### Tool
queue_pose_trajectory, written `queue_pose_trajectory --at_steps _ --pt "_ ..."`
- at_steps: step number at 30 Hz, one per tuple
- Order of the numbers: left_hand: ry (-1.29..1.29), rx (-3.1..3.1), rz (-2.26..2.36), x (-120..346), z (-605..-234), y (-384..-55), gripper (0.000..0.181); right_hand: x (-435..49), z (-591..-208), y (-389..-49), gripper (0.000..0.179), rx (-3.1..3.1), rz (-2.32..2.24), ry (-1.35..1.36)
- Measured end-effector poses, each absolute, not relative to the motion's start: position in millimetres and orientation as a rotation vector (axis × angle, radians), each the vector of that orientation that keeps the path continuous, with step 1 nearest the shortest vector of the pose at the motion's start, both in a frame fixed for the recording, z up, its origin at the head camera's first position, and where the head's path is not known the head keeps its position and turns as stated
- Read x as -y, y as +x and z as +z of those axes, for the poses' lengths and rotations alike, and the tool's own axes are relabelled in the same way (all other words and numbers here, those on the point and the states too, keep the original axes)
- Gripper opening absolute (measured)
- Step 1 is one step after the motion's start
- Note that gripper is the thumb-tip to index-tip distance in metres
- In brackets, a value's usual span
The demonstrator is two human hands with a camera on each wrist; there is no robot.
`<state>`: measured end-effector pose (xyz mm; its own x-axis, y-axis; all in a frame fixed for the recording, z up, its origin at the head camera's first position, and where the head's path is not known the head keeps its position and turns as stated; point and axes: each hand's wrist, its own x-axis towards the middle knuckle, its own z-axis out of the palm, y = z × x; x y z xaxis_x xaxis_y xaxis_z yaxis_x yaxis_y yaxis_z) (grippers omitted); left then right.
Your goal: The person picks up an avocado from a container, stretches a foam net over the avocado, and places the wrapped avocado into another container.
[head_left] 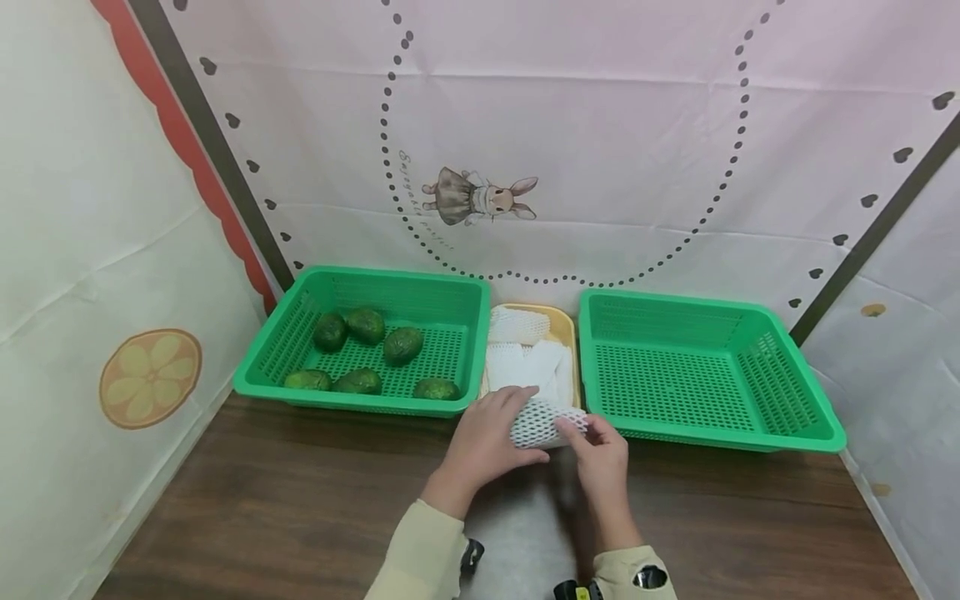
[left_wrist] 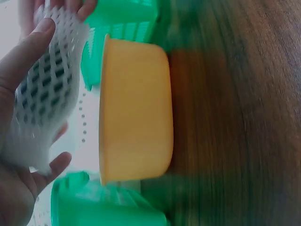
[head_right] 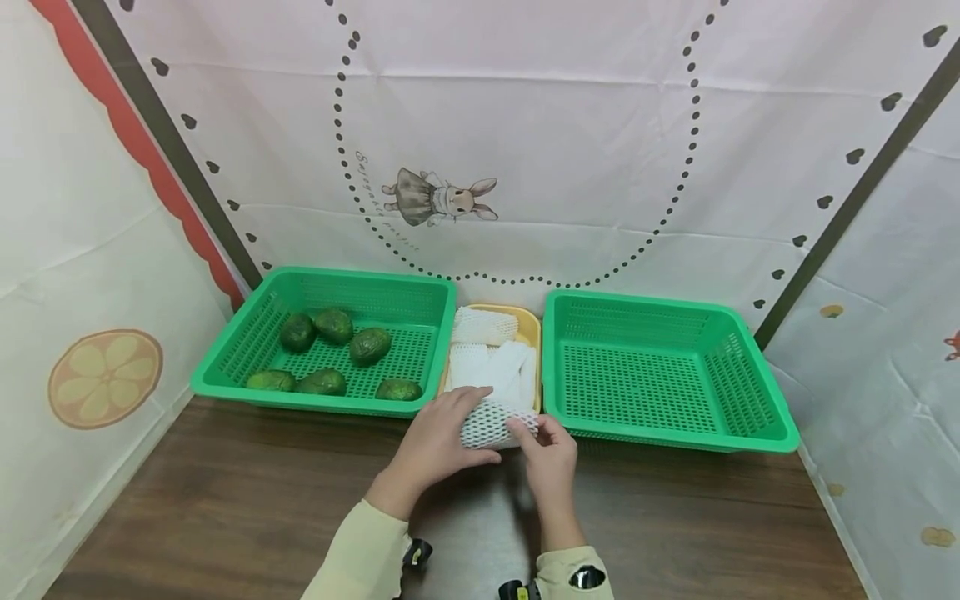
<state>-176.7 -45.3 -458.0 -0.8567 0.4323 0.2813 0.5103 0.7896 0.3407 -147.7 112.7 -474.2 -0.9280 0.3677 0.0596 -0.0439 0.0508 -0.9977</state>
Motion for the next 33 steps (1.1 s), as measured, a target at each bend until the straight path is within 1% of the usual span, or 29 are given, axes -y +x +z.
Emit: queue_pose_trajectory --at_steps 3,8,13,15,18,22,23,26,29,33 --pt "-0.717 2.789 -0.673 52 -461 -174 0.081 -112 -474 -147 0.024 2.029 1.937 -0.359" --pt "-0.768 2.749 -0.701 56 -464 -172 0.076 -112 -472 -142 0.024 2.053 1.957 -0.33" --pt "-0.798 2.739 -0.713 57 -464 -171 0.077 -113 -468 -138 0.025 2.087 1.908 -0.302" --pt "-0.801 2.751 -0.707 58 -462 -170 0.078 -116 -465 -137 0.03 2.115 1.819 -0.275" --pt "-0.821 2.751 -0.685 60 -459 -167 0.079 -122 -452 -134 0.037 2.234 1.654 -0.097" --pt "-0.862 2.724 -0.69 59 -458 -166 0.083 -130 -440 -141 0.057 2.555 1.534 0.262" --pt "-0.869 2.714 -0.699 59 -458 -166 0.084 -132 -443 -145 0.063 2.646 1.508 0.341" --pt "-0.899 2.679 -0.734 57 -458 -165 0.087 -131 -438 -149 0.073 2.847 1.4 0.444" --pt "-0.96 2.631 -0.742 56 -459 -164 0.088 -131 -434 -151 0.075 2.931 1.224 0.509" --pt "-1.006 2.581 -0.734 54 -459 -163 0.091 -132 -428 -152 0.073 2.934 1.047 0.613"
